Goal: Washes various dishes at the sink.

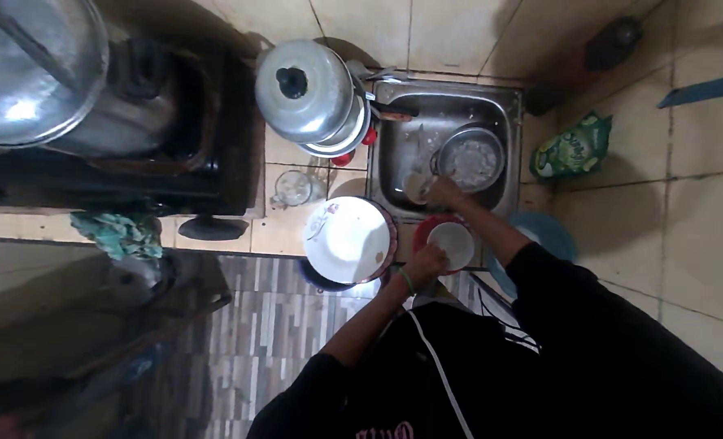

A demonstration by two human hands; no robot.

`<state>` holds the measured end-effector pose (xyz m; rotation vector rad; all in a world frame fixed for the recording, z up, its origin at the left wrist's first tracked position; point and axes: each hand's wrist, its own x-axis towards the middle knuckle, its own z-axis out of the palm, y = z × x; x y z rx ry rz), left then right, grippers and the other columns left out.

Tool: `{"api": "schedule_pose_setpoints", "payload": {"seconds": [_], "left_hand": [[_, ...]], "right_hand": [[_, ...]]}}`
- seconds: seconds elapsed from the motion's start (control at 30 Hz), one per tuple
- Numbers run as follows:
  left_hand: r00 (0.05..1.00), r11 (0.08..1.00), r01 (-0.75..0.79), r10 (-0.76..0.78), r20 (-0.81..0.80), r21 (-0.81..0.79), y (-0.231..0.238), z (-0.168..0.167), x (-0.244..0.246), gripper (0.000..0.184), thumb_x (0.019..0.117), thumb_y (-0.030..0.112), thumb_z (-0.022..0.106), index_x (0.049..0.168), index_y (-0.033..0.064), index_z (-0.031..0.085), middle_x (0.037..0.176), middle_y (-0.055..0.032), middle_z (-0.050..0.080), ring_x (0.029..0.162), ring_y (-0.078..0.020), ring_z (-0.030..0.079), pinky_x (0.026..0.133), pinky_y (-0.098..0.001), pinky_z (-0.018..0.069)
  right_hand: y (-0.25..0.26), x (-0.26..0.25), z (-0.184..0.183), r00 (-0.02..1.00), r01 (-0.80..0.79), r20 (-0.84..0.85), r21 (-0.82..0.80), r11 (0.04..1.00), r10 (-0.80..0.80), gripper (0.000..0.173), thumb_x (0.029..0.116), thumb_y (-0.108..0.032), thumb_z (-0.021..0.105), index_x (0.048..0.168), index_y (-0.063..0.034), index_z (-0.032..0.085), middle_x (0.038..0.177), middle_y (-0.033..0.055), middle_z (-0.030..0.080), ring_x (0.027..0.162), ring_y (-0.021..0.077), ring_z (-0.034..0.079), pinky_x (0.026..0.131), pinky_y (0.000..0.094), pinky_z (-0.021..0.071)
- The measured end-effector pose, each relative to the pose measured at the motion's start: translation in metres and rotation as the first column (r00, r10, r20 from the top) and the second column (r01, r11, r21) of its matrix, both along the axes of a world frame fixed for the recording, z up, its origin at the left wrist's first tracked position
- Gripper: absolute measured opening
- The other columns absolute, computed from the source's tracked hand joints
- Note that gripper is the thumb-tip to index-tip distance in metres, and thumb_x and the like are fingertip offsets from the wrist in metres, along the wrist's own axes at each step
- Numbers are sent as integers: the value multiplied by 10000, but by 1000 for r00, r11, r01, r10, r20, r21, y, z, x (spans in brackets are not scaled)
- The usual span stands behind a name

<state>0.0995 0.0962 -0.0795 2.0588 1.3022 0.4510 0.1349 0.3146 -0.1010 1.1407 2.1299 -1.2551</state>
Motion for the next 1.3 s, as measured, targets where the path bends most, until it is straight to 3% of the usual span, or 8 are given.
{"api": "schedule_pose_setpoints", "payload": {"seconds": [0.37, 0.53, 0.73, 0.87, 0.93, 1.07, 1.17, 1.3], "left_hand": [[805, 833, -552, 519, 287, 43, -3, 31, -47, 191, 969, 55, 613, 1073, -33, 747, 1088, -217, 722, 1025, -345, 713, 933, -453, 577], [437, 570, -777, 794, 423, -267, 13, 32, -53, 189, 972, 43, 596, 1048, -63, 733, 1035, -169, 722, 969, -196, 697, 908, -357, 565], [182, 405, -672, 902, 393, -620, 56, 34, -57, 454, 1027, 175, 579, 1443, 4, 510, 1372, -216, 589, 1217, -261, 601, 1029, -417, 496], [-2, 396, -463, 894, 447, -793, 95, 46, -57, 692, 1025, 457, 491, 1616, 211, 227, 1503, -165, 471, 1265, -287, 543, 994, -507, 504], [-131, 457, -299, 850, 511, -838, 102, 63, -57, 651, 1007, 620, 423, 1556, 278, 352, 1363, -42, 603, 1145, -187, 627, 908, -430, 572], [-410, 586, -128, 703, 581, -800, 103, 83, -57, 665, 983, 723, 319, 1298, 195, 572, 1089, -27, 726, 984, -171, 707, 822, -398, 614], [-445, 640, -168, 630, 637, -750, 101, 96, -56, 742, 847, 749, 598, 1322, 180, 566, 1134, -35, 713, 1022, -173, 697, 844, -392, 609], [-374, 629, -186, 665, 647, -755, 89, 101, -59, 644, 798, 663, 735, 1255, 229, 597, 1076, 15, 715, 956, -118, 699, 796, -333, 609]], "right_hand": [[-9, -35, -50, 924, -366, 137, 54, 929, 356, 404, 1008, -314, 622, 1222, 24, 676, 1251, 280, 655, 1204, 470, 608, 1012, 681, 445], [32, -2, -58, 1000, -10, -1, -195, 981, 9, 426, 1001, -259, 663, 1305, 39, 633, 1306, 265, 636, 1251, 398, 592, 1092, 585, 436], [51, 50, 9, 838, 258, -308, -504, 824, -451, 256, 996, -60, 558, 1192, 89, 627, 1095, 148, 670, 954, 136, 629, 892, 332, 542], [38, 50, 81, 768, 100, -555, -389, 916, -320, 112, 881, -28, 642, 941, 47, 699, 854, 46, 704, 784, 64, 652, 781, 279, 576], [27, 45, 104, 691, -59, -705, -276, 959, -161, 96, 869, -70, 679, 870, 22, 709, 823, 26, 697, 768, 44, 639, 773, 263, 560], [-4, 34, 142, 649, 94, -729, -207, 974, -218, 289, 1019, -191, 527, 1099, 3, 725, 1117, 70, 725, 1032, 110, 672, 947, 344, 560], [-28, 27, 146, 723, 77, -691, 107, 991, 18, 311, 1009, -53, 489, 1248, 54, 658, 1517, 174, 514, 1408, 338, 476, 1168, 551, 359], [-45, 29, 171, 787, 64, -617, 103, 993, 13, 453, 985, 30, 550, 1431, -42, 591, 1391, 176, 636, 1210, 308, 657, 1047, 483, 505]]}}
